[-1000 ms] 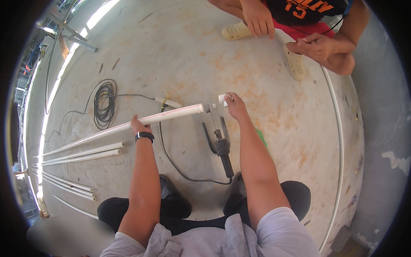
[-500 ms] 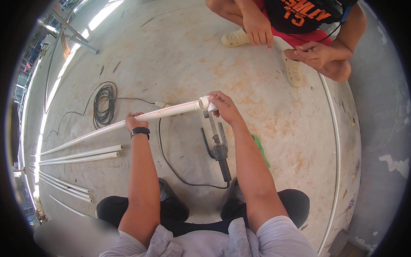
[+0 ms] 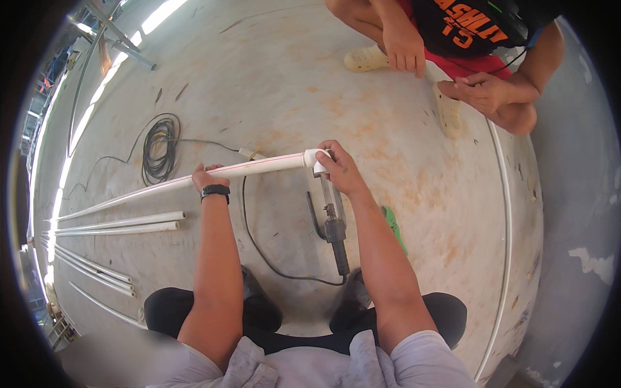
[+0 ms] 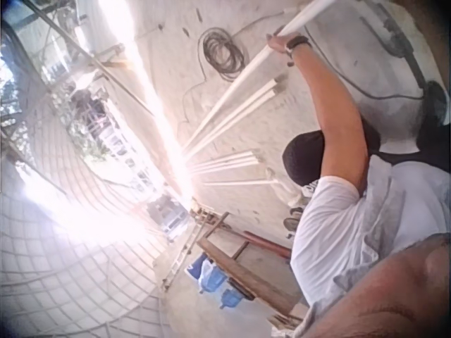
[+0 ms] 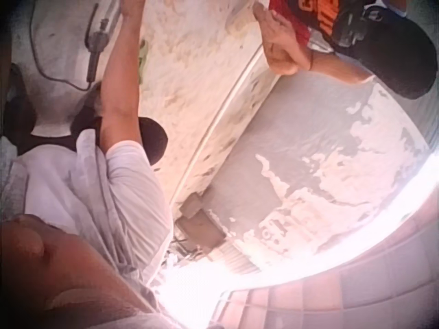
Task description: The person sits on the floor and assembles white PVC pipes. They use a heat gun to soften a pipe and a fitting, then join them together. They measure and mark the pipe with a tape measure and pencil, and handle various pipe fittings.
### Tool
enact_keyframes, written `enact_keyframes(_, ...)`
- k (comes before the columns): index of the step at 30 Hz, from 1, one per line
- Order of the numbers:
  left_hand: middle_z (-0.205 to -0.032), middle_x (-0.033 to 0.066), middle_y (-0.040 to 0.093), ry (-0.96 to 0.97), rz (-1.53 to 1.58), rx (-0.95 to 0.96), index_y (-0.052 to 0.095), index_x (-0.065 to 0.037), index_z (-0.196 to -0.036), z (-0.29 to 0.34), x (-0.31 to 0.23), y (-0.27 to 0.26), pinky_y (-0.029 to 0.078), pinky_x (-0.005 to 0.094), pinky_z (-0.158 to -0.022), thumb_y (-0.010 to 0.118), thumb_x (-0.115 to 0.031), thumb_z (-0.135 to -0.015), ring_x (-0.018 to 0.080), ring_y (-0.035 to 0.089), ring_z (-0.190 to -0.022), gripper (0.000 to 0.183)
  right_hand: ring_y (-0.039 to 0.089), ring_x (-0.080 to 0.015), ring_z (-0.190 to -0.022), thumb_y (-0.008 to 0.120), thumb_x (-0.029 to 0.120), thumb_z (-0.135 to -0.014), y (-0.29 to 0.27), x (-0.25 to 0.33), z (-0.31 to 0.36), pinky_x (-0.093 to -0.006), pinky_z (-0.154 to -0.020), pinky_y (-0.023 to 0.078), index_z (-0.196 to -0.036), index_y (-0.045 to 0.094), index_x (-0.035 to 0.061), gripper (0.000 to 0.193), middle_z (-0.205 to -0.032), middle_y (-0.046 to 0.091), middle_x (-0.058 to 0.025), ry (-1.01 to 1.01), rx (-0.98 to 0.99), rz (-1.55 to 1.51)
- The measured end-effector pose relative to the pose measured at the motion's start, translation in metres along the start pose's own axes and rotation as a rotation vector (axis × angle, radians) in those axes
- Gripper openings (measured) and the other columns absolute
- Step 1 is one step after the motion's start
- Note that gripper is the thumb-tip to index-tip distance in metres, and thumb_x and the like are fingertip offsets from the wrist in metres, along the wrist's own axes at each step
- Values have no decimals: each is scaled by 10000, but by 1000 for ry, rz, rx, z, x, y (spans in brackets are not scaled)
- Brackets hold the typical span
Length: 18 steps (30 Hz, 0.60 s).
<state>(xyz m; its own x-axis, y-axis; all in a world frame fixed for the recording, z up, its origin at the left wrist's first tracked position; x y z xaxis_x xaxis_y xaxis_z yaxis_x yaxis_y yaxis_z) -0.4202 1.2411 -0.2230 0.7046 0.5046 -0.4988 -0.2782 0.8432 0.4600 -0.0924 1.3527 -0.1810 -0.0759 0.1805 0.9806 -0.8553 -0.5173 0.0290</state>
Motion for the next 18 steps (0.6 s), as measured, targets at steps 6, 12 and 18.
enact_keyframes(6,-704,28,417,14,-32,-53,383,-74,-876,13,-4,7,456,353,-558,523,-214,-1006,181,437,-588,237,500,-60,-723,563,279,-1033,11,-1,-1,-255,-623,418,-1103,575,64,226,-825,588,8,-190,-54,42)
enact_keyframes(12,-662,22,426,65,-33,-38,399,-72,-878,16,-8,12,448,340,-542,550,-171,-997,173,423,-559,216,509,-75,-713,537,278,-1037,17,16,2,-264,-634,423,-1080,556,45,238,-775,585,-17,-290,-112,263)
enact_keyframes(18,-647,12,428,41,-27,-19,400,-71,-858,13,-11,6,448,334,-541,543,-117,-975,164,430,-554,190,534,-91,-723,534,288,-1038,23,23,6,-276,-647,443,-1062,542,40,249,-786,611,-49,-261,-74,287)
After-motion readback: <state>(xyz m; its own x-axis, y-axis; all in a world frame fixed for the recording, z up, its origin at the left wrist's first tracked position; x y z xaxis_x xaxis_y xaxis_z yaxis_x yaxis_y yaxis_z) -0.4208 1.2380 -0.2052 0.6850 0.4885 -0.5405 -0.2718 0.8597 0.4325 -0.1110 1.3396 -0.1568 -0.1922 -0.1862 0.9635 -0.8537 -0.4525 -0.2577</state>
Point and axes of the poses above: each hand's wrist, its own z-axis away from the middle knuckle, its own y-axis out of the palm, x = y × z, the point moved 3 cm from there along -z, towards the middle knuckle
